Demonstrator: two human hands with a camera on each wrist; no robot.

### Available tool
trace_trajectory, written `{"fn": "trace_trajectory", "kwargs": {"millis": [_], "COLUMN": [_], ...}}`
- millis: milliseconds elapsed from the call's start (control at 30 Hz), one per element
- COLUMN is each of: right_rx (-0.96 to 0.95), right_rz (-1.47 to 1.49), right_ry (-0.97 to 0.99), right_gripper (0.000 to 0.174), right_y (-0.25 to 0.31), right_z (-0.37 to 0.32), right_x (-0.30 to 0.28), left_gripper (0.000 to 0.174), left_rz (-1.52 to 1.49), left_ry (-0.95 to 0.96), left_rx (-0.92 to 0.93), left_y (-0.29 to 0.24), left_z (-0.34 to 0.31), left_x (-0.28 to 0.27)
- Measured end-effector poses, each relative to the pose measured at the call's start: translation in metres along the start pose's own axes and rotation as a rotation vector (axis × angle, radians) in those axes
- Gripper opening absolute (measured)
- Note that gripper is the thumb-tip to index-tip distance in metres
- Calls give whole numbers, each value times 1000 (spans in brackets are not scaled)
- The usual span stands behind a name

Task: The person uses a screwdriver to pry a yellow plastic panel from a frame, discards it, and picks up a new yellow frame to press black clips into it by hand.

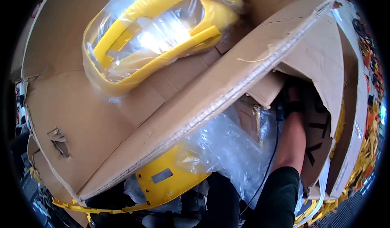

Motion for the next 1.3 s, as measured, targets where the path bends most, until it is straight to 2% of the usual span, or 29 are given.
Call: {"fn": "trace_trajectory", "kwargs": {"millis": [133,267,300,333,367,400,467,500,567,600,667,700,733,767,867,900,933,1000,1033,1067,1133,1167,1200,1233,1267,1300], "right_rx": [-7,-51,-65,-83,-151,-115,-118,-79,-28,-86,-213,-335,-460,-507,-766,-801,-834,-971,-1051,-1130,-1155,-1133,-1116,-1171,-1185,-1071], "right_rz": [10,103,212,361,945,677,533,657,821,906,1271,1456,1638,1706,1729,1750,1771,1639,1559,1475,1252,1206,1158,1103,1104,1145], "right_ry": [-93,-244,-280,-315,-299,-322,-348,-376,-392,-507,-432,-403,-363,-367,-383,-376,-366,-309,-334,-360,-587,-694,-800,-936,-943,-1167], "right_gripper": [25,24,24,24,24,27,30,31,34,36,36,36,36,36,39,37,35,29,26,24,23,23,23,30,30,35], "right_y": [-2,-18,-28,-37,-54,-60,-63,-68,-79,-92,-106,-106,-104,-102,-101,-96,-88,-69,-57,-45,-27,-20,-15,-12,-7,-12], "right_z": [-11,-41,-54,-69,-84,-102,-184,-245,-358,-388,-461,-510,-564,-617,-708,-733,-753,-774,-780,-785,-805,-819,-828,-835,-837,-843], "right_x": [-17,-86,-108,-131,-152,-174,-228,-257,-306,-308,-327,-345,-366,-385,-420,-433,-447,-471,-483,-493,-518,-523,-529,-529,-527,-524], "left_gripper": [43,44,44,36,36,38,47,49,52,56,60,60,61,63,58,61,61,64,62,62,54,45,45,42,41,35], "left_rz": [6,-17,-52,-228,-425,-486,-490,-670,-826,-813,-864,-878,-948,-1011,-1028,-884,-871,-875,-704,-688,-328,-368,-363,-279,-198,-300], "left_ry": [19,46,-52,26,144,171,242,195,179,208,291,306,399,499,663,597,626,787,615,631,525,492,487,382,272,281], "left_rx": [111,386,381,380,516,621,691,635,708,717,758,800,886,954,1000,1102,1114,1124,1155,1168,1259,1226,1239,1220,1199,1200], "left_y": [-13,-29,-47,-59,-69,-66,-58,-47,-42,-45,-43,-53,-67,-75,-94,-100,-104,-107,-103,-101,-92,-88,-88,-84,-80,-76], "left_z": [9,10,8,10,12,13,0,-5,-27,-45,-42,-56,-76,-98,-148,-176,-193,-226,-234,-251,-280,-287,-292,-293,-294,-293], "left_x": [4,13,20,29,38,39,38,40,41,39,35,30,27,27,27,23,25,32,30,30,32,32,30,26,20,17]}}
Point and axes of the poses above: each hand's wrist, its own z-axis towards the middle knuckle, its own x-axis out of the palm, y = z × x, the point moved 6 cm from there along z, towards the middle knuckle, and after that the axes turned 8 degrees about x, right-handed, at the moved point
